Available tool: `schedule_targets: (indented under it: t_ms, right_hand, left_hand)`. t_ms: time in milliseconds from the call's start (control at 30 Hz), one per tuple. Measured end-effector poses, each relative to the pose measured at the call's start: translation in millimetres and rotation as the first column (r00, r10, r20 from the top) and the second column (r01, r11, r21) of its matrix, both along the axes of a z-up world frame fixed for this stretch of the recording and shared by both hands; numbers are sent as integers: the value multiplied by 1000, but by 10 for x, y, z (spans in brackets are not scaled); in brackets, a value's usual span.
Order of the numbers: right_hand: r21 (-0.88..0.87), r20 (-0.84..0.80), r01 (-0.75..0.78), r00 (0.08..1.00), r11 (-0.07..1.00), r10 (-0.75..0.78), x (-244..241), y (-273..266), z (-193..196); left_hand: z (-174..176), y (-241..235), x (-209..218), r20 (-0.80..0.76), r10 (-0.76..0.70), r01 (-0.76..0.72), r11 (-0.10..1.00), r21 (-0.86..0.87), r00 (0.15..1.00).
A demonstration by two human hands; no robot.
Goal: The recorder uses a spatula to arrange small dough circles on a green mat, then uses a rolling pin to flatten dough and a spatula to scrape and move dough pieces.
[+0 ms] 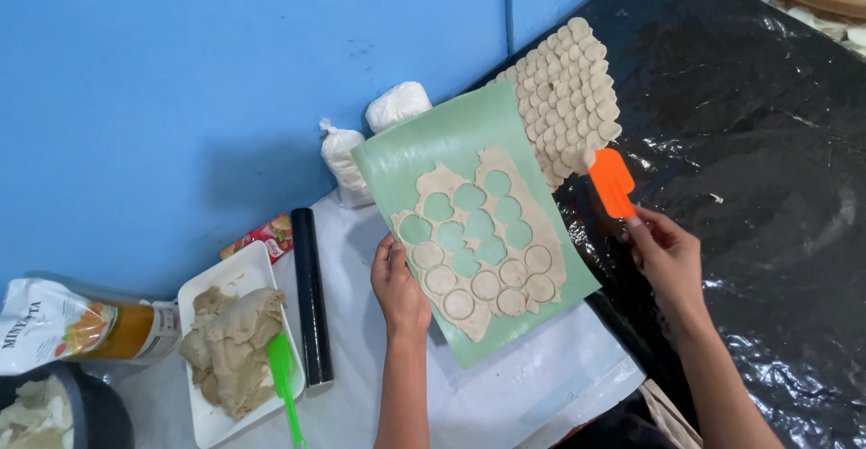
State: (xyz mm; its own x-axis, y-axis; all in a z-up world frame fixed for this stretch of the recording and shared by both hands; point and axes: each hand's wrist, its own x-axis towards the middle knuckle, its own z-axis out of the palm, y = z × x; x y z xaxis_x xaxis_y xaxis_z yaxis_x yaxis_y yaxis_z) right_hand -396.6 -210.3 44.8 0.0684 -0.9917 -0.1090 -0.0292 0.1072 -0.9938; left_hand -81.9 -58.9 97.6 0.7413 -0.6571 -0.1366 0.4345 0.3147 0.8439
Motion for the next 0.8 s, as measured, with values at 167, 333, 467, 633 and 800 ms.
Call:
schedule_targets:
  t_ms: [167, 333, 467, 633, 800]
  right_hand:
    - [-101, -129, 81, 987, 992, -94, -85, -456, 50]
    - [-141, -220, 85, 969, 986, -115, -92, -898, -32]
    - [-86, -260, 91, 959, 992, -110, -48, -1043, 58]
    - [-68, -308, 92, 945, 993, -109, -68, -1120, -15]
    - [-380, -573, 23, 779, 925, -255, -108, -1115, -121]
  left_hand:
    - [-134, -1, -3, -30, 2, -2, 1000, -4, 1000]
    - [-230, 1, -2, -41, 3, -3, 1000, 5, 999]
    - [-166, 5, -19, -49, -12, 12, 1000, 7, 999]
    - [-155, 9, -15, -65, -24, 24, 1000, 3, 998]
    - [-130, -3, -25, -71, -24, 26, 999, 20, 997]
